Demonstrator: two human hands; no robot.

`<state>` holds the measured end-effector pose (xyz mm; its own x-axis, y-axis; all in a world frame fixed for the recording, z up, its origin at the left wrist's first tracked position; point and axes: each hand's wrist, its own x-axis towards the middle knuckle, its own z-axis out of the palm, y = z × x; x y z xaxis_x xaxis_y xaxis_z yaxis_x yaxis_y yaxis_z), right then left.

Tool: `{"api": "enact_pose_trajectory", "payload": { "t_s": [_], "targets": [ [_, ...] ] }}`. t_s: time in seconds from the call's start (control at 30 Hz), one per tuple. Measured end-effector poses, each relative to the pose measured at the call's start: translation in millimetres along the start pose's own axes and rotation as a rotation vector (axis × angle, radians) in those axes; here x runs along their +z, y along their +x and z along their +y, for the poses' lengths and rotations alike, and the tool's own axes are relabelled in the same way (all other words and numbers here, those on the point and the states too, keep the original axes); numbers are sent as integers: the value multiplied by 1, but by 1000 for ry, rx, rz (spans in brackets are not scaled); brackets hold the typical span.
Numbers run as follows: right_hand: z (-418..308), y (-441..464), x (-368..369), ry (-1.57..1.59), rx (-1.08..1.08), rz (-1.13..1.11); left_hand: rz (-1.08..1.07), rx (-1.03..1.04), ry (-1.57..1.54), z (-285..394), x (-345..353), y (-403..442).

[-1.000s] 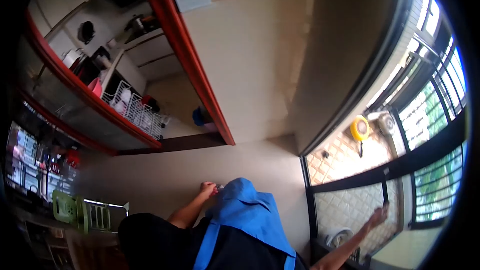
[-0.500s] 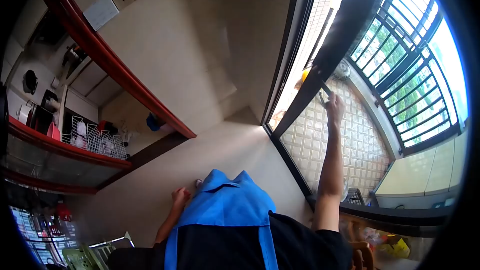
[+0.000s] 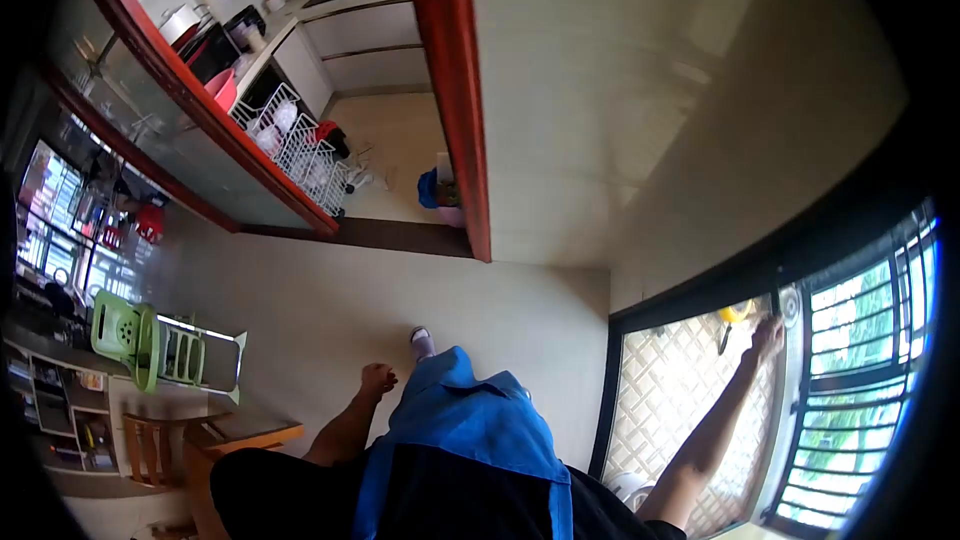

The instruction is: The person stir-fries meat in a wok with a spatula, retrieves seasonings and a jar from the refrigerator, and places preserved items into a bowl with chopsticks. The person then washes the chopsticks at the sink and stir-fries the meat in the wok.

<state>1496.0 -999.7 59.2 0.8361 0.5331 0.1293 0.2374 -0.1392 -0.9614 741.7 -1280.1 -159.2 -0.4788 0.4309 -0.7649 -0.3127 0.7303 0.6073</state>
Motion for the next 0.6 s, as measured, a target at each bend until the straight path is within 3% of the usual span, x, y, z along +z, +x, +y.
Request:
{"api": "enact_pose_trajectory", "payload": {
  "t_s": [0.13, 0.23, 0.37, 0.5, 0.6],
  "targets": [
    [-4, 3, -9, -365, 2, 93, 70, -59, -36, 15, -36, 19],
    [34, 45, -21, -526, -243, 163, 116, -43, -110, 27, -77, 52],
    [35, -18, -4, -553, -298, 368, 137, -26, -46, 70, -123, 92],
    [73, -102, 37, -467, -26, 260, 141, -35, -210, 104, -175, 130],
    [145, -180, 105, -349, 416, -193, 105, -71, -316, 123, -183, 153]
  ]
}}
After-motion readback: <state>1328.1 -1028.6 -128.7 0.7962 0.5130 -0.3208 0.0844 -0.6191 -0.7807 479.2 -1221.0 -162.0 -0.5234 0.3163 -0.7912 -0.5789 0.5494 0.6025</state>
